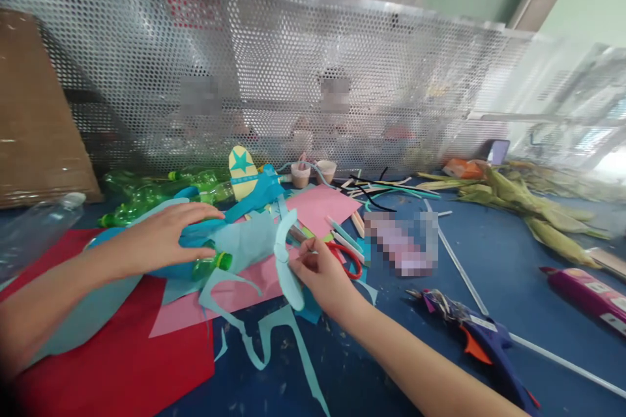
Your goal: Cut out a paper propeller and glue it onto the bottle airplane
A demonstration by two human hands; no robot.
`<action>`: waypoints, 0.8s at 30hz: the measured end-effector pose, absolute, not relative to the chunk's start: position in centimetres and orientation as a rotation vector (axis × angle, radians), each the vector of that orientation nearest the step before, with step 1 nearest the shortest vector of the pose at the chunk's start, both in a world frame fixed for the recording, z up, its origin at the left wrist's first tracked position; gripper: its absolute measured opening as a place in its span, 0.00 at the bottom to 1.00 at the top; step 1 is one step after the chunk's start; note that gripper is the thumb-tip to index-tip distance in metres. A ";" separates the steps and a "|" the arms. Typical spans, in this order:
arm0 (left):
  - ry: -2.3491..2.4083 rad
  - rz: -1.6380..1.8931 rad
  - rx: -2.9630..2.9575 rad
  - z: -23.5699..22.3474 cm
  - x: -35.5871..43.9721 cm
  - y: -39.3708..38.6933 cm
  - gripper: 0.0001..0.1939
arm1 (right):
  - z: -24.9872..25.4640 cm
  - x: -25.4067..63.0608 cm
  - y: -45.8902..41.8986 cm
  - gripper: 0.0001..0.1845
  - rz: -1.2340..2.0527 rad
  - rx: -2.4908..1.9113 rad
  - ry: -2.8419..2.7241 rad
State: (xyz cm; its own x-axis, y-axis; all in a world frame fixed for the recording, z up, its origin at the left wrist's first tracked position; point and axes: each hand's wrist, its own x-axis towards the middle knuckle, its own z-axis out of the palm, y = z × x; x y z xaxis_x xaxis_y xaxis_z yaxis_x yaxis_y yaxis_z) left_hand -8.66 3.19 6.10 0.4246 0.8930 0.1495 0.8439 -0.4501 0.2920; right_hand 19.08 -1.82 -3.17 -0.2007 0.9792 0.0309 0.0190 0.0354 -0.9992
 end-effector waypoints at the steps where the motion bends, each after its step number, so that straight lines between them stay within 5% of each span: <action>1: 1.561 0.237 2.523 6.3 -9.4 3.4 0.34 | -3.3 19.1 -1.8 0.26 1.326 -1.095 -1.383; 5: 1.465 -0.221 2.568 6.3 -10.3 2.9 0.43 | -3.5 19.1 -2.0 0.27 1.325 -1.092 -1.388; 10: 1.353 -0.319 2.719 5.7 -8.3 1.6 0.26 | -3.5 19.2 -2.0 0.25 1.327 -1.084 -1.367; 14: 1.463 -0.070 2.812 5.3 -7.1 1.7 0.14 | -2.8 19.1 -2.1 0.25 1.379 -1.048 -1.315; 18: 1.355 0.440 2.870 4.9 -5.6 1.3 0.17 | -1.8 18.9 -2.8 0.24 1.455 -0.987 -1.230; 24: 1.158 0.675 3.126 3.7 -2.3 -1.6 0.27 | -1.1 18.6 -3.6 0.22 1.549 -0.891 -1.165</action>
State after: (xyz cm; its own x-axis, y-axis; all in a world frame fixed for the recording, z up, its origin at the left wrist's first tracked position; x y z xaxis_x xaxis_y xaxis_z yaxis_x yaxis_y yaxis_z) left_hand -2.33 -1.63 3.67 0.6945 0.5646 0.4461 0.6665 -0.7383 -0.1032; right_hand 18.62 -3.62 -1.11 -0.2657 0.9640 -0.0029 -0.2650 -0.0759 -0.9613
